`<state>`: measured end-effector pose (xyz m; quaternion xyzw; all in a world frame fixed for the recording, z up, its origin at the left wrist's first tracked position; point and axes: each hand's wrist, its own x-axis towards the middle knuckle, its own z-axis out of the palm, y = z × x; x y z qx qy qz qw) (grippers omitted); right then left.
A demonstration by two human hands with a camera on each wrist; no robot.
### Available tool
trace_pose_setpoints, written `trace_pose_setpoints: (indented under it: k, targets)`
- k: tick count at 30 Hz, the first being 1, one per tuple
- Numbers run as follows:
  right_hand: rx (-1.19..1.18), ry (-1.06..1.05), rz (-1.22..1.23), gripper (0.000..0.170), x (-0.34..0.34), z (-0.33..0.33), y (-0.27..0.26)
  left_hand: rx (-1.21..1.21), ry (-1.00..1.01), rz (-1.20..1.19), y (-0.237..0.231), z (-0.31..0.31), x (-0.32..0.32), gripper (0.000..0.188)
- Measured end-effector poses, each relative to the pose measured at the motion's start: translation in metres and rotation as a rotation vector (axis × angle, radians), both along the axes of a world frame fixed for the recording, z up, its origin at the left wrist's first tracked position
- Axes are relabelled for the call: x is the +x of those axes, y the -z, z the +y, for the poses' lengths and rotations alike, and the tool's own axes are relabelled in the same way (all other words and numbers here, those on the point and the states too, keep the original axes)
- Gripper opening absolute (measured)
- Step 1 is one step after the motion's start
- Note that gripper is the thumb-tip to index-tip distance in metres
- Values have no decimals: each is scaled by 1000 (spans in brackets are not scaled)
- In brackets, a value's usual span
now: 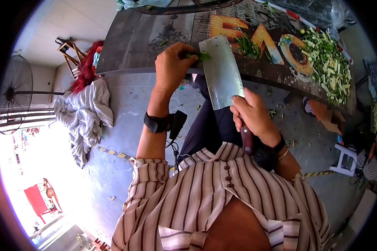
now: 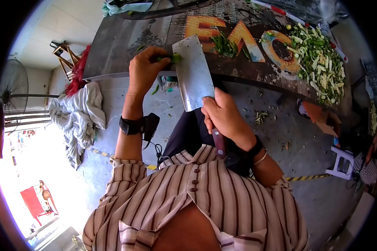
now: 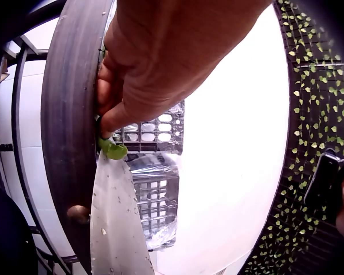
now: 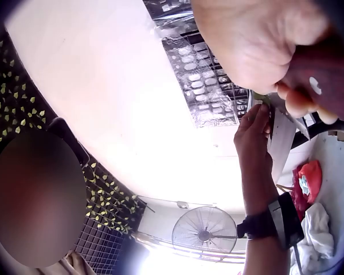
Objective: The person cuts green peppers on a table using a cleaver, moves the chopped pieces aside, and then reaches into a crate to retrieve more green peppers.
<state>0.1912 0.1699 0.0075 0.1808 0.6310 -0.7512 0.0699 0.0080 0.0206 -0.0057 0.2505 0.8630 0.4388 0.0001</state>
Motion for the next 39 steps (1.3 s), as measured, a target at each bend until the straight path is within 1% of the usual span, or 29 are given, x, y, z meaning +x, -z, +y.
trace_pose_setpoints:
  k: [3, 7, 10, 12, 16, 18, 19, 21, 24, 28, 30, 33, 36, 39]
  targets:
    - [13, 4, 14, 16, -9, 0, 5, 11, 2, -52, -3, 0, 1, 21]
    - [7, -6, 11, 18, -11, -1, 3, 4, -5, -60, 2, -2, -4, 21]
    - [18, -30, -20, 20, -8, 0, 2, 71, 2, -94, 4, -2, -6, 20]
    - [15, -2, -3, 21, -8, -3, 3, -3, 29, -81, -1, -3, -5, 20]
    - [3, -1, -3, 21, -12, -1, 6, 16, 37, -69, -8, -5, -1, 20]
    - [-7, 5, -6, 20, -11, 0, 7, 217, 46, -120, -6, -7, 1, 20]
    - [-10, 3, -8, 20, -11, 0, 8, 215, 44, -121, -5, -8, 1, 20]
    - [-22, -6, 11, 18, -11, 0, 10, 167, 12, 68, -3, -12, 0, 19]
    - [-38, 14, 4, 17, -10, -2, 10, 149, -30, 94, 3, -16, 0, 16]
    - [-75, 22, -3, 16, -12, -2, 13, 128, -48, 44, -1, -17, 1, 16]
    - [-67, 3, 57, 16, -14, -1, 15, 126, -43, 4, -2, -17, 0, 16]
    - [-116, -3, 30, 15, -14, 0, 19, 135, -31, 15, 2, -18, -3, 16]
    - [-148, 8, -20, 13, -11, -4, 7, 183, -33, -5, 6, -17, -4, 16]
    - [-140, 7, 14, 13, -13, -5, 12, 153, -28, 17, 5, -17, -4, 16]
